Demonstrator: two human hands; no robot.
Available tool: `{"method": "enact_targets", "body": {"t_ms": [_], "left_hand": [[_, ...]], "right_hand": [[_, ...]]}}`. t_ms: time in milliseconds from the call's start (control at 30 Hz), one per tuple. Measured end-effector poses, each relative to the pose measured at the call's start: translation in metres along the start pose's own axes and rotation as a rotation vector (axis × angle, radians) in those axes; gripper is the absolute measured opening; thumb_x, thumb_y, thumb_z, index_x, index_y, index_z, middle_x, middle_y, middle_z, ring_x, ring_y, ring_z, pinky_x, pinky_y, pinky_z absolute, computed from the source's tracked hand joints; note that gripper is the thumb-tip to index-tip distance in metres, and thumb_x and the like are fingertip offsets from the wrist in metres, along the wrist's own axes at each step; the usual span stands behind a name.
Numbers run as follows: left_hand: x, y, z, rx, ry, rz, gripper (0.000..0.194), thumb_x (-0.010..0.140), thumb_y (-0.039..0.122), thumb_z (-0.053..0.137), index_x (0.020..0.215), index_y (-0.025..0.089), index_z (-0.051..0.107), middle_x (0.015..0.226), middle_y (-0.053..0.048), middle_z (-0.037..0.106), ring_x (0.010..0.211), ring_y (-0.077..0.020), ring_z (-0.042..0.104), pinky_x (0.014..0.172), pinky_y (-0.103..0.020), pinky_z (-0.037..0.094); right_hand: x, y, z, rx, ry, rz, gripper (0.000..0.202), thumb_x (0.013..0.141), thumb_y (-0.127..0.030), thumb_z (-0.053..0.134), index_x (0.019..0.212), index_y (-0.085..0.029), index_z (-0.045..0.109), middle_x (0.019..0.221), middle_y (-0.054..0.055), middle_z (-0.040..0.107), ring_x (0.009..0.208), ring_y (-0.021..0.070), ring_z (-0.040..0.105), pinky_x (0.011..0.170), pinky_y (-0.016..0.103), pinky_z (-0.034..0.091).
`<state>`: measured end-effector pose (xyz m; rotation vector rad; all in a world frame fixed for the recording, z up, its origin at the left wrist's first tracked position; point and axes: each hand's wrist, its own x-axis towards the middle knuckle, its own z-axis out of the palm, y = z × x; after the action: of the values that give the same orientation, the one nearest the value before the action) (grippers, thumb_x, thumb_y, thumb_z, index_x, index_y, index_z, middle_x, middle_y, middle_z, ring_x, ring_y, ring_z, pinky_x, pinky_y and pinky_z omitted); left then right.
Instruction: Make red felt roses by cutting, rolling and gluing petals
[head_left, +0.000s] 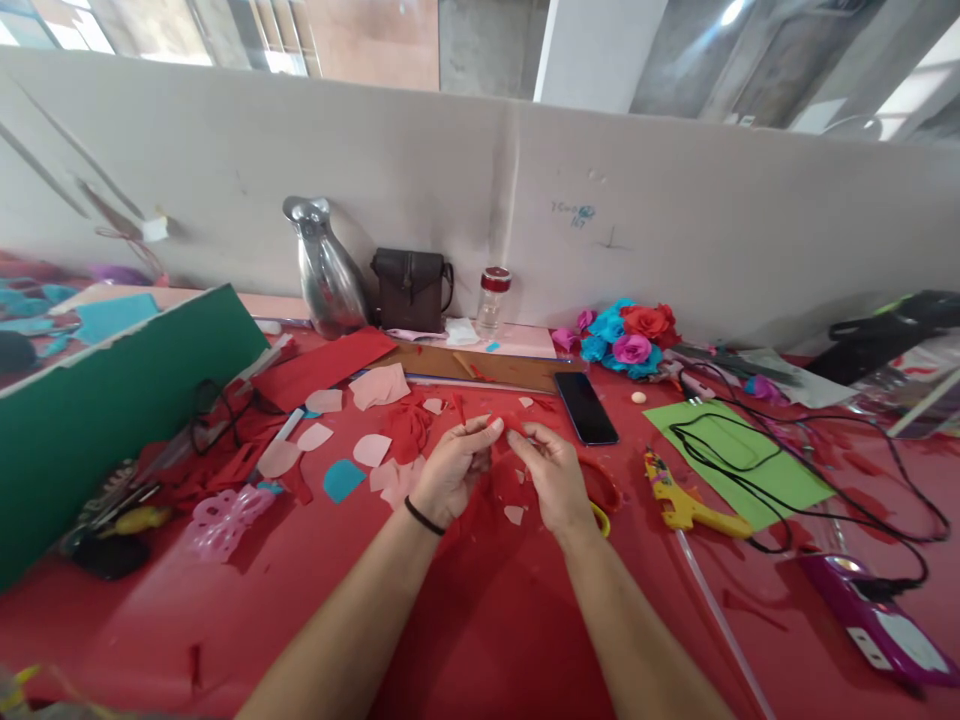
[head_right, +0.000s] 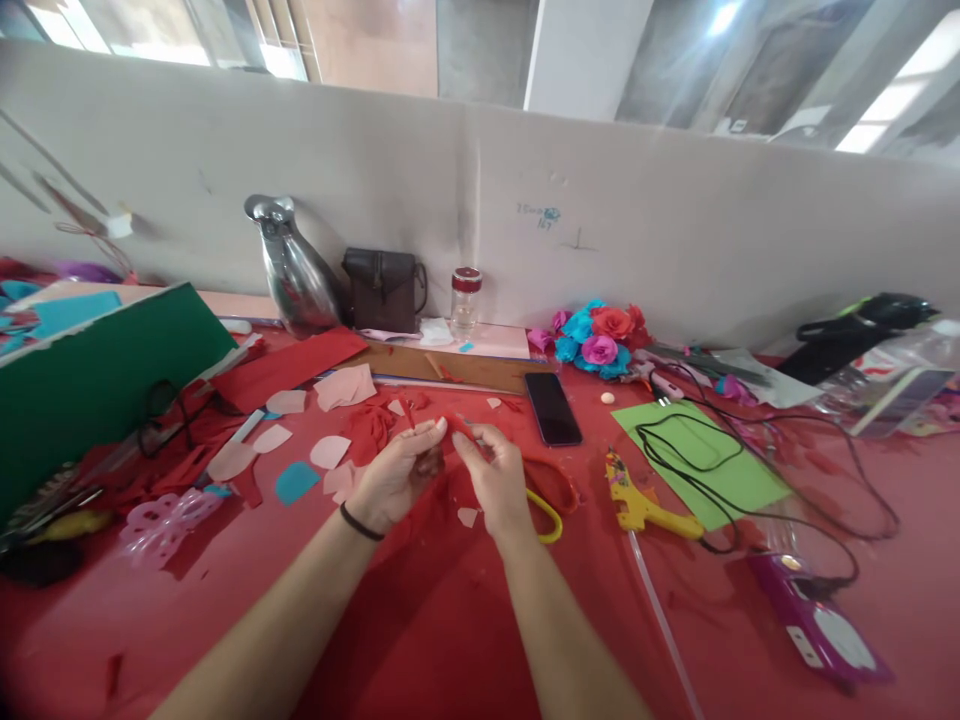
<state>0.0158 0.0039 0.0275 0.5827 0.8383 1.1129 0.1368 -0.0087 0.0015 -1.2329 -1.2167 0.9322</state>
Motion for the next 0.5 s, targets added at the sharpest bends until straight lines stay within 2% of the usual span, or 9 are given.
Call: {"method": "enact_targets", "body": {"t_ms": [100,200,300,400,467,500], "left_hand": [[0.002,0.003,-0.002,0.080,0.030,0.059,0.036,0.045,0.031,0.086,0.063,0.013,0.061,0.049,0.008,0.045,0.040,-0.0009,0.029,0.039,-0.017,0.020],[0.003,0.005,-0.004,0.151,0.085,0.112,0.035,0.044,0.030,0.085,0.061,0.014,0.059,0.049,0.007,0.047,0.040,-0.0017,0.033,0.039,-0.017,0.020],[0.004,0.009,-0.007,0.210,0.119,0.138,0.035,0.044,0.027,0.085,0.065,0.014,0.059,0.048,0.008,0.047,0.038,-0.0012,0.029,0.039,-0.018,0.016],[0.003,0.014,-0.007,0.265,0.033,0.085,0.034,0.045,0.025,0.085,0.063,0.014,0.058,0.048,0.008,0.046,0.038,-0.0008,0.028,0.038,-0.018,0.013],[0.000,0.016,-0.005,0.273,-0.041,0.015,0.033,0.045,0.024,0.085,0.059,0.015,0.056,0.048,0.008,0.044,0.038,-0.0006,0.027,0.038,-0.018,0.012],[-0.002,0.017,-0.004,0.275,-0.080,-0.020,0.033,0.046,0.023,0.084,0.057,0.015,0.055,0.047,0.008,0.042,0.038,-0.0006,0.026,0.038,-0.018,0.012]], "right_hand": [[0.002,-0.002,-0.001,-0.055,0.000,0.009,0.028,0.075,-0.046,0.062,0.074,-0.018,0.065,0.068,0.000,0.065,0.066,0.0163,0.058,0.061,0.026,0.046],[-0.004,-0.011,-0.002,-0.193,-0.010,-0.034,0.028,0.076,-0.046,0.060,0.072,-0.019,0.064,0.064,0.000,0.064,0.062,0.0162,0.058,0.057,0.025,0.045],[-0.018,-0.025,-0.017,-0.397,0.021,-0.109,0.028,0.082,-0.043,0.054,0.072,-0.019,0.065,0.065,0.002,0.066,0.061,0.0168,0.060,0.059,0.026,0.046],[-0.035,-0.031,-0.060,-0.551,0.076,-0.114,0.024,0.086,-0.035,0.049,0.091,-0.020,0.067,0.074,0.004,0.071,0.066,0.0180,0.064,0.063,0.028,0.048],[-0.043,-0.028,-0.101,-0.666,0.186,-0.094,0.028,0.085,-0.027,0.047,0.107,-0.021,0.064,0.088,0.006,0.072,0.076,0.0193,0.067,0.068,0.029,0.051],[-0.046,-0.024,-0.123,-0.773,0.197,-0.072,0.034,0.082,-0.020,0.046,0.112,-0.021,0.062,0.097,0.007,0.071,0.081,0.0199,0.067,0.071,0.030,0.051]]}}
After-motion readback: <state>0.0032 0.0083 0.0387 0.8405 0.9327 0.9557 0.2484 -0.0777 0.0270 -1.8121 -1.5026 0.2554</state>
